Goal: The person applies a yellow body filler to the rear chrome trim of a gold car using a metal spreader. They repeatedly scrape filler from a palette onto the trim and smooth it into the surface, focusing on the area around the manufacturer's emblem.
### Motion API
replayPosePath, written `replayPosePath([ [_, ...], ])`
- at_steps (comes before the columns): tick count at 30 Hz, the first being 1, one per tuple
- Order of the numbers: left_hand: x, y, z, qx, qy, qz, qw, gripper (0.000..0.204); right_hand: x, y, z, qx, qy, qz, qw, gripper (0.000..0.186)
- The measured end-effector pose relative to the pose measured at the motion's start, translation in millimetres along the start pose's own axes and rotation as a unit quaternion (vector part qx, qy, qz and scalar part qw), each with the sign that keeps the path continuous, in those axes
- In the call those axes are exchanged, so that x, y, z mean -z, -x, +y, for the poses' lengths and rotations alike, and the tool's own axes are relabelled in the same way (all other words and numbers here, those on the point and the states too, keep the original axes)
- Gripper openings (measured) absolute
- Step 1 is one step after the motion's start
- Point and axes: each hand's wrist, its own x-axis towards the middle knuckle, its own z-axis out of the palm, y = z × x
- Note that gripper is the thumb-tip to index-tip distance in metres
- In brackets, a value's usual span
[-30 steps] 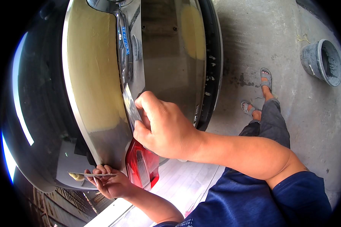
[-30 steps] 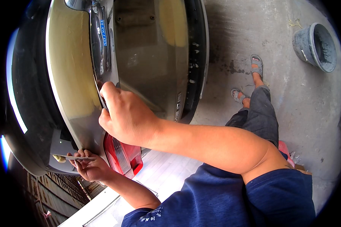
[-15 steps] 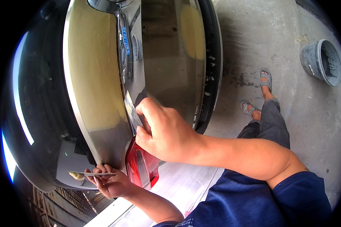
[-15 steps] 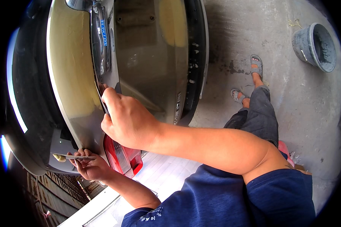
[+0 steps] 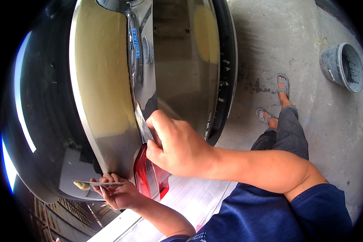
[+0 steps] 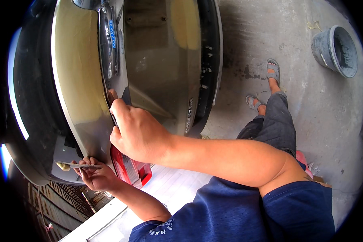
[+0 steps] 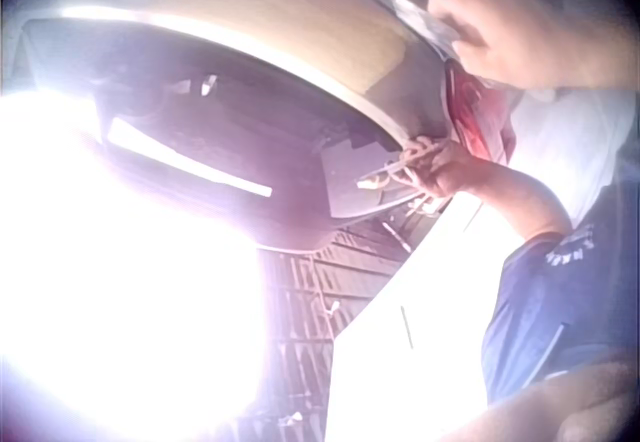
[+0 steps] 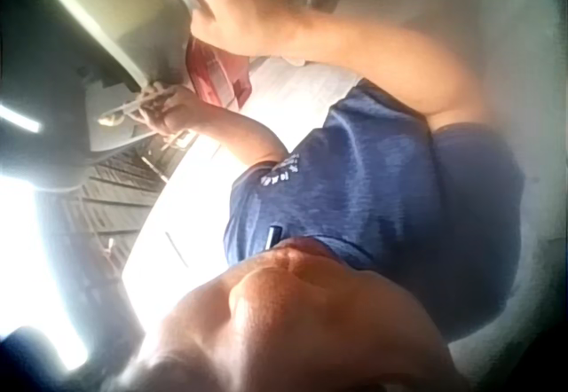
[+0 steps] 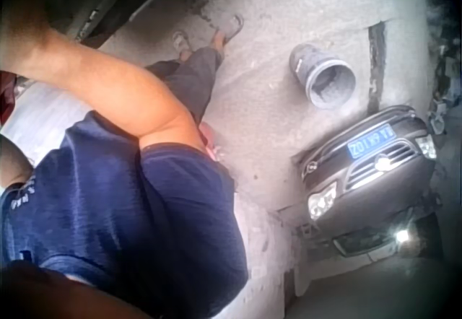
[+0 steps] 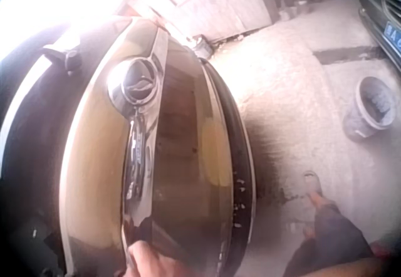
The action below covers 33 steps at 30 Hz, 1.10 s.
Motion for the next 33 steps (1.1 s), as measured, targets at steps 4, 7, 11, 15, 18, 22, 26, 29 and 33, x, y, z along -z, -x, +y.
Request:
replayPosePath([
  [4, 1.8, -0.2, -0.6, 0.004, 0.005, -0.008, 1.0, 0.041, -1.2, 2.2, -0.8, 0.0, 0.004, -0.004, 1.0, 0.025],
  [7, 0.2, 0.6, -0.7, 0.002, 0.004, -0.007, 1.0, 0.04, -2.3, 3.4, -0.7, -0.004, 0.003, -0.008, 1.0, 0.025],
  [11, 0.0, 0.7, -0.2, 0.003, 0.003, -0.012, 1.0, 0.039, -1.8, 5.2, -1.6, -0.01, 0.011, -0.023, 1.0, 0.025],
  [15, 1.6, 0.1, -1.1, 0.0, -0.002, -0.008, 1.0, 0.04, -1.3, 7.8, -2.6, -0.009, 0.015, -0.027, 0.999, 0.025],
  [18, 2.6, -0.3, -1.1, 0.001, -0.013, -0.015, 1.0, 0.04, 0.3, 12.2, -2.9, -0.024, 0.017, -0.045, 0.999, 0.024],
  [22, 4.0, -0.1, 1.0, 0.004, -0.029, -0.034, 0.999, 0.041, 4.4, 23.0, -5.5, -0.053, 0.002, -0.059, 0.997, 0.022],
  [26, 8.0, 1.0, 8.6, 0.019, -0.055, -0.029, 0.998, 0.04, 24.9, 30.6, -16.3, -0.03, -0.009, -0.059, 0.998, 0.021],
  [29, -18.0, 15.4, 13.7, 0.062, -0.08, 0.008, 0.995, 0.039, 46.2, 29.8, -21.4, 0.005, 0.021, -0.07, 0.997, 0.022],
  [33, -65.7, 53.6, 13.9, 0.139, -0.064, -0.007, 0.988, 0.038, 61.8, 34.9, -29.9, 0.121, 0.042, -0.088, 0.988, 0.024],
])
